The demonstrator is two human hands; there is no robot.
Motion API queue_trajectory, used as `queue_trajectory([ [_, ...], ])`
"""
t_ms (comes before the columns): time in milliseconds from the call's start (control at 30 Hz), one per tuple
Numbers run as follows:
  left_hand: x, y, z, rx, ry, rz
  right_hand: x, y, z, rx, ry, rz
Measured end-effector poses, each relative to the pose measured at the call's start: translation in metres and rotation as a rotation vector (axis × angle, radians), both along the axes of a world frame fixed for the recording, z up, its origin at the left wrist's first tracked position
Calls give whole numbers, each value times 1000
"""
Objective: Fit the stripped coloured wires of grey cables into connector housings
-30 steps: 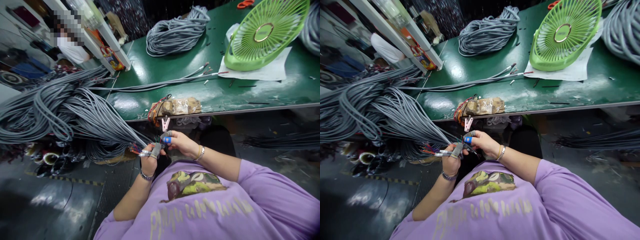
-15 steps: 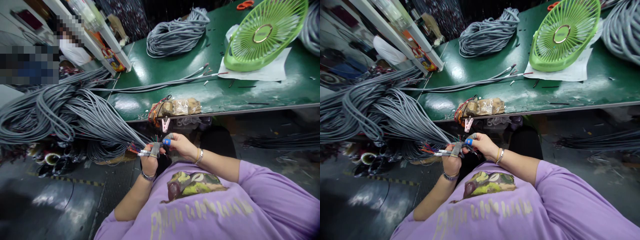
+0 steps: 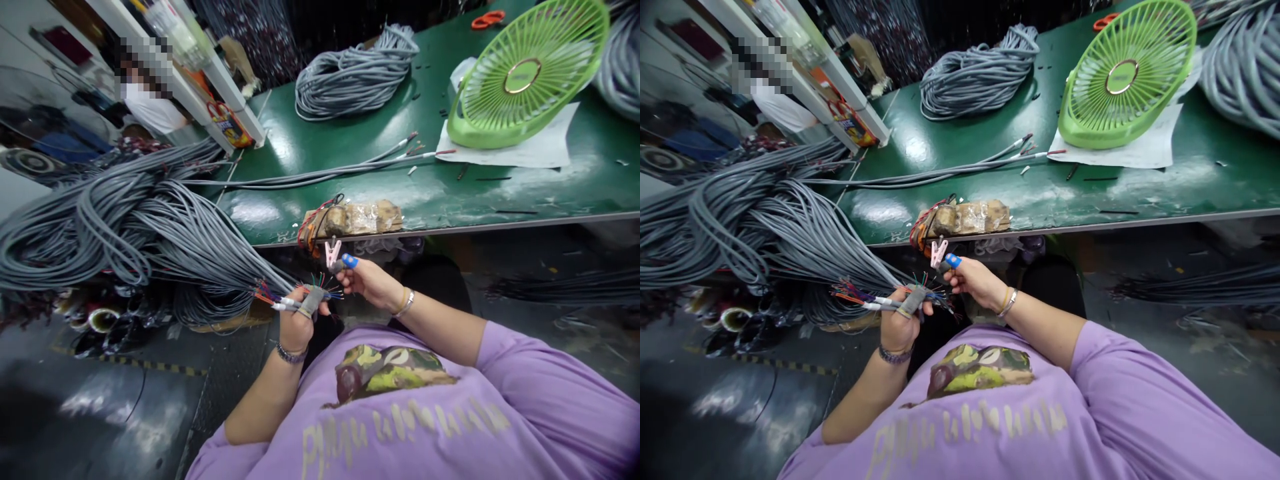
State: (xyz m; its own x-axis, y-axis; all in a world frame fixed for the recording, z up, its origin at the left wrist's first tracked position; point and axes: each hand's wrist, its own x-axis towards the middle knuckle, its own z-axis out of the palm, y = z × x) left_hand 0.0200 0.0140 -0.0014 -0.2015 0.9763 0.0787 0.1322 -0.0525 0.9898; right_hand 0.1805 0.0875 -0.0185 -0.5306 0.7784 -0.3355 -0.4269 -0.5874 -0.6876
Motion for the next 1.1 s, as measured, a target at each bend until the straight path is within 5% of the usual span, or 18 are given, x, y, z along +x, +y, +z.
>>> queue_trajectory([
  [267, 8, 4, 4, 6, 118, -10, -9, 0, 19, 52, -10, 81],
  [567, 6, -1, 4, 29, 69, 43, -7, 6, 3, -128, -19, -192],
  [700, 5, 3, 12, 21, -64, -13, -4, 17, -1, -190, 89, -86],
  [833, 7, 11, 19, 5, -99, -98, -10, 24, 6, -85, 150, 58],
  [1100, 13, 21, 14, -55, -135, -110, -21, 21, 18, -114, 244, -7],
])
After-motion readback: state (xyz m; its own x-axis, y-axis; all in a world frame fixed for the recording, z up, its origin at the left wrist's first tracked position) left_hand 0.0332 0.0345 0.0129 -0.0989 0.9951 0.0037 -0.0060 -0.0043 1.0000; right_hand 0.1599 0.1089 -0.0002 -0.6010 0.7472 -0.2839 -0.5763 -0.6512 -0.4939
